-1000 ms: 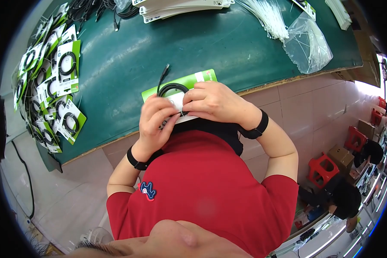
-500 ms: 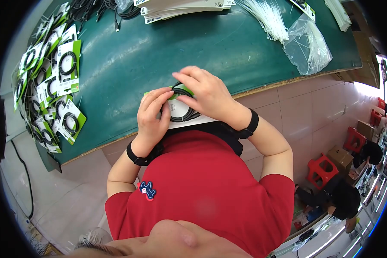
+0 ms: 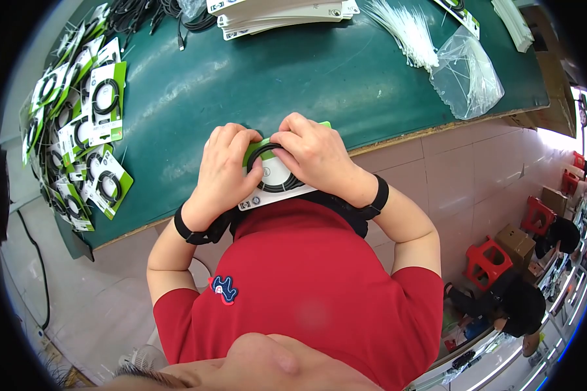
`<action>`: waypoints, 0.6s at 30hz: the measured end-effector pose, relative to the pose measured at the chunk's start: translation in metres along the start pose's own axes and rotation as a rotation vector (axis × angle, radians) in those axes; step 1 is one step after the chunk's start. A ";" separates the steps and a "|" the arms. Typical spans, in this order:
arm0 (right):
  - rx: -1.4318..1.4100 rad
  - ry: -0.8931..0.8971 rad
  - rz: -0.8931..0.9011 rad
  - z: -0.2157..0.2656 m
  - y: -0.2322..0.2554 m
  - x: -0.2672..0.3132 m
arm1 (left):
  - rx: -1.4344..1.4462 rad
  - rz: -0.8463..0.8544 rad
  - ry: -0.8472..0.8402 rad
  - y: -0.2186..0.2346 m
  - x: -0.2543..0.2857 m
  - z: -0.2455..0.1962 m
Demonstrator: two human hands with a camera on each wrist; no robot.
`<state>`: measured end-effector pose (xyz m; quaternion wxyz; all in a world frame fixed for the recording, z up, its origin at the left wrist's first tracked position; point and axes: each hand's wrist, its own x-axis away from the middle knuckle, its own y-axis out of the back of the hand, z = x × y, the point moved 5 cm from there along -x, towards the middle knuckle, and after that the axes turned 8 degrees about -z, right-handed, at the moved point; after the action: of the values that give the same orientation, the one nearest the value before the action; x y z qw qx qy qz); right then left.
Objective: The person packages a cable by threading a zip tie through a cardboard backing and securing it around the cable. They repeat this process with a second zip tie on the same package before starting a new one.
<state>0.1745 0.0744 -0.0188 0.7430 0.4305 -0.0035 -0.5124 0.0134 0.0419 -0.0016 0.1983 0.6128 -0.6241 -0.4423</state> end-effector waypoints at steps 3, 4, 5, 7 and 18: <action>-0.011 0.028 0.006 0.002 -0.001 0.001 | -0.024 0.161 0.043 -0.003 -0.002 0.004; -0.011 0.039 0.003 0.003 -0.001 0.002 | -0.025 0.160 0.043 -0.002 -0.002 0.004; -0.011 0.051 -0.001 0.004 -0.001 0.002 | -0.028 0.166 0.048 -0.003 -0.002 0.004; -0.012 0.063 -0.006 0.005 -0.002 0.002 | -0.033 0.179 0.059 -0.003 0.000 0.005; -0.004 0.142 -0.062 0.013 0.001 0.008 | 0.014 0.204 0.142 0.005 0.001 0.001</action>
<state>0.1737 0.0602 -0.0132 0.7260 0.4642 0.0637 -0.5035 0.0097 0.0402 0.0017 0.2816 0.5773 -0.6705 -0.3712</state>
